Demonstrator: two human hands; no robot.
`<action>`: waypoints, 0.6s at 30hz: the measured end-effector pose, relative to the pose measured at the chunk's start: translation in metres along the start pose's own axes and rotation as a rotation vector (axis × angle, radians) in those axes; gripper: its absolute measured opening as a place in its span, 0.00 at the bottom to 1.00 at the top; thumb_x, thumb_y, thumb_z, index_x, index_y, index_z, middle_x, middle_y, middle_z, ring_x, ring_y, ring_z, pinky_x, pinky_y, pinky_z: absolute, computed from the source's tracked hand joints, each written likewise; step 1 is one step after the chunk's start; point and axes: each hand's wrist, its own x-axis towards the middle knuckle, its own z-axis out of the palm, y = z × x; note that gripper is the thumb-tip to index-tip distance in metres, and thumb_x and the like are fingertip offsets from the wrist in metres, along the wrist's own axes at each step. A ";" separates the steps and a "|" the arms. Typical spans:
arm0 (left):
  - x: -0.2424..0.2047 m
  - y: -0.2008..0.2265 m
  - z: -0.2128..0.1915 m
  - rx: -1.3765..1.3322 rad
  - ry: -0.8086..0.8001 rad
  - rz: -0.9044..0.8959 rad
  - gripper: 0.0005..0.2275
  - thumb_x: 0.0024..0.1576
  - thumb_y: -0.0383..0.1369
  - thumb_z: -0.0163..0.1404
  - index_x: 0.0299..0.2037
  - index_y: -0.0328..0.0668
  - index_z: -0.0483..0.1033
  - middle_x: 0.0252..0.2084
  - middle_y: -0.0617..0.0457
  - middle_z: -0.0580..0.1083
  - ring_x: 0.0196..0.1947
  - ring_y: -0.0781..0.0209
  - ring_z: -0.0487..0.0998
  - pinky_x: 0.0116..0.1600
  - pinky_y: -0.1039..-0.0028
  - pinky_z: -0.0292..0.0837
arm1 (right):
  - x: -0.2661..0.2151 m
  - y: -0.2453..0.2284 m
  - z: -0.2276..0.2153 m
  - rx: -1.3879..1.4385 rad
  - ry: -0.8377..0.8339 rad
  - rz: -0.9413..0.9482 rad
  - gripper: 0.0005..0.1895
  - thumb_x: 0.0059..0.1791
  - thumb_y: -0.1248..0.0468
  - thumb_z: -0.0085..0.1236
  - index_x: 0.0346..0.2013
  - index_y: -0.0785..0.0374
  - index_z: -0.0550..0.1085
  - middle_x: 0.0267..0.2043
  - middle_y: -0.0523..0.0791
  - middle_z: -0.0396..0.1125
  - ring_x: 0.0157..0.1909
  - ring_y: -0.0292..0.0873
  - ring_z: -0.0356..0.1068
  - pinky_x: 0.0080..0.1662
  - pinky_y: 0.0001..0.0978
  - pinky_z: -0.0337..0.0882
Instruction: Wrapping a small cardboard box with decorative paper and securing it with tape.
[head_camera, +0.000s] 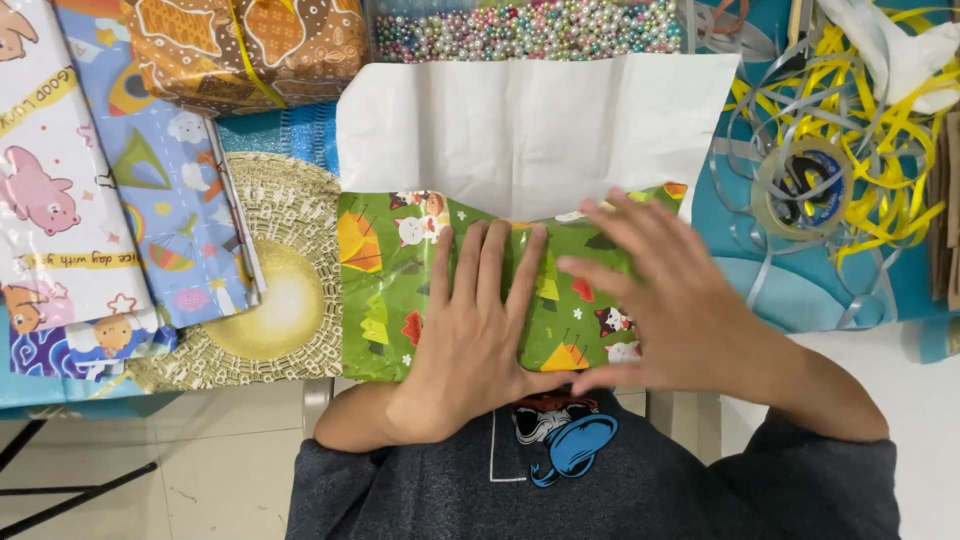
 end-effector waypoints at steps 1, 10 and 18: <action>-0.001 0.000 -0.001 0.039 -0.009 0.009 0.63 0.43 0.86 0.33 0.77 0.36 0.48 0.69 0.36 0.63 0.71 0.39 0.61 0.76 0.44 0.45 | 0.006 -0.006 0.006 -0.008 -0.115 -0.079 0.59 0.39 0.20 0.51 0.71 0.54 0.54 0.76 0.55 0.46 0.77 0.61 0.48 0.73 0.67 0.52; -0.043 -0.091 -0.024 -0.417 0.185 0.132 0.28 0.60 0.44 0.49 0.69 0.40 0.61 0.69 0.44 0.63 0.71 0.46 0.60 0.74 0.51 0.51 | 0.025 -0.015 0.026 -0.250 -0.163 -0.186 0.71 0.29 0.13 0.57 0.73 0.53 0.57 0.72 0.54 0.54 0.67 0.57 0.60 0.63 0.55 0.59; -0.041 -0.145 -0.006 0.244 0.327 0.087 0.17 0.71 0.23 0.44 0.69 0.47 0.71 0.67 0.54 0.73 0.67 0.57 0.74 0.69 0.62 0.65 | 0.024 -0.013 0.030 -0.213 -0.148 -0.174 0.68 0.29 0.17 0.60 0.72 0.52 0.58 0.70 0.55 0.55 0.66 0.58 0.61 0.63 0.57 0.59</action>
